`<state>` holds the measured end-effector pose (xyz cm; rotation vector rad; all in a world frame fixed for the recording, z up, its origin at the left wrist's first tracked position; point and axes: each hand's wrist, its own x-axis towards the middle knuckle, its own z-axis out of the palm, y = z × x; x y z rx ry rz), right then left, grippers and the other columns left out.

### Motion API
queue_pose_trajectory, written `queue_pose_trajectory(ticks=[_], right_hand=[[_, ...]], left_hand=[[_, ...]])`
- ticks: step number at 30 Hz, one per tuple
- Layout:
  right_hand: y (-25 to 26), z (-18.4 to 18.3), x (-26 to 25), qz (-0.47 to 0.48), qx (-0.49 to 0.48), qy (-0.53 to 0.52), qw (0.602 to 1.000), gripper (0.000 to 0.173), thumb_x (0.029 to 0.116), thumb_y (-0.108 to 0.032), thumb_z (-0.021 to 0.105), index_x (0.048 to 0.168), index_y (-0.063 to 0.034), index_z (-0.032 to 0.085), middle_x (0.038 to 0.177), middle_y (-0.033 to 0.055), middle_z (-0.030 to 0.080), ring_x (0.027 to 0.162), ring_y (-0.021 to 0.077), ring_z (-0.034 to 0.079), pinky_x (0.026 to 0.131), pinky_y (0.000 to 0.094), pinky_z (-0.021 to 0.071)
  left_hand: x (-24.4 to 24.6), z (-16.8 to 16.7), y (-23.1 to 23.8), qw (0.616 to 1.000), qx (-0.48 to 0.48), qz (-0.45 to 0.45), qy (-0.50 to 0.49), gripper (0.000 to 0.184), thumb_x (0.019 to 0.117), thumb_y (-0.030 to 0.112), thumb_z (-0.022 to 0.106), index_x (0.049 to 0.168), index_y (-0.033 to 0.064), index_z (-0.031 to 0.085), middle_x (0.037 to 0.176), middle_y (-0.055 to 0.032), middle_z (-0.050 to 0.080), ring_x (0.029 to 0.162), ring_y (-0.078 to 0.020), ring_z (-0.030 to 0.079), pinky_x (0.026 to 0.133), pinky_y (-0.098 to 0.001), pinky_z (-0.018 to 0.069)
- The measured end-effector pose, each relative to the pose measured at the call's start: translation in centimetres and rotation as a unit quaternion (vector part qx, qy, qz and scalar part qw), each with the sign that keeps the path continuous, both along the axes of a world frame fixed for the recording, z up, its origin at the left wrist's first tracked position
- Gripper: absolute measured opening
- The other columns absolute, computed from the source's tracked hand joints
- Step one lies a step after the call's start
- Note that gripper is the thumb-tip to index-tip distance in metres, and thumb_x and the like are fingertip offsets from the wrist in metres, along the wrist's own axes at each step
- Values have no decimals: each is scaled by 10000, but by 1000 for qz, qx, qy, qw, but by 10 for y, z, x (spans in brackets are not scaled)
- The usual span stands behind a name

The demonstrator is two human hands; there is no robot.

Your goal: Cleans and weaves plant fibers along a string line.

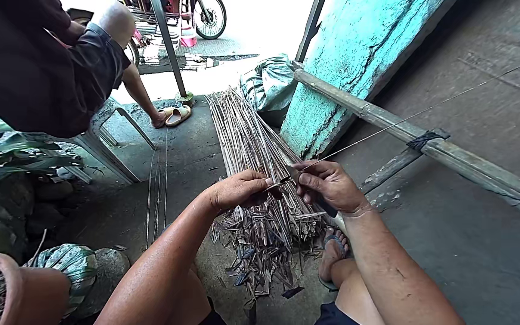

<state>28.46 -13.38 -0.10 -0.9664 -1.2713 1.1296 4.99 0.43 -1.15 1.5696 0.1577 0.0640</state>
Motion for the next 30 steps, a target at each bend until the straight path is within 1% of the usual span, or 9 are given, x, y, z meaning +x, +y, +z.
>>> queue_pose_trajectory(ticks=[2,5,9,11,13,16,18,23,30], right_hand=[[1,0,3,-18,10,0,1000,229,1011,-103,640,1215,-26,708,851,68,743,605,97,674,538,236,589],[2,7,13,-133,44,15,990,172,1024,-101,596,1141,-50,711,794,81,721,562,109,655,531,247,588],[1,6,9,-128,28,7,991,229,1027,-93,582,1232,-70,684,798,85,726,567,122,670,532,259,598],[0,5,1,-117,38,-1,992,233,1022,-86,607,1234,-37,691,816,92,732,576,119,670,539,254,599],[0,8,0,-143,72,-8,987,236,1024,-86,598,1236,-50,694,822,81,727,582,112,663,545,252,597],[-2,15,9,-160,118,-8,980,263,1036,-123,599,1286,-96,677,843,74,725,593,115,670,548,257,605],[-3,17,8,-141,109,-2,984,246,1034,-133,605,1263,-94,684,832,79,726,587,120,675,549,262,609],[-4,5,-6,-61,7,-18,998,108,1018,-116,623,1030,-30,687,762,67,723,568,122,677,529,264,599],[3,-2,-19,26,-34,-13,999,158,1024,-118,629,1088,12,692,794,53,723,606,94,670,539,224,578]], left_hand=[[1,0,-1,1000,-22,-14,6,490,1095,256,269,1142,28,700,599,66,535,448,26,413,421,-136,330],[1,0,-1,999,-38,-7,11,494,1099,266,261,1150,23,687,588,63,522,435,25,408,412,-132,332],[2,-5,3,1000,19,18,4,420,1112,280,310,1038,63,662,640,49,542,481,-12,451,445,-166,374],[4,-5,2,999,40,26,-3,368,1112,284,341,961,89,614,695,25,585,559,-51,553,526,-211,481],[3,-8,3,999,27,21,-9,322,1099,270,388,1027,63,623,815,-20,672,704,-108,677,676,-286,601],[5,-13,3,999,26,22,-30,267,1088,224,456,1075,34,642,895,-44,716,804,-137,719,777,-325,624],[7,-13,1,996,38,59,-59,235,1077,196,493,1043,27,652,881,-48,718,794,-139,720,774,-325,624],[10,-4,-5,985,32,142,-91,192,1082,158,469,1045,14,589,885,-104,726,707,-165,718,682,-310,625],[9,-1,-8,987,38,118,-103,206,1066,151,506,1027,4,645,817,-68,710,623,-106,656,597,-249,574]])
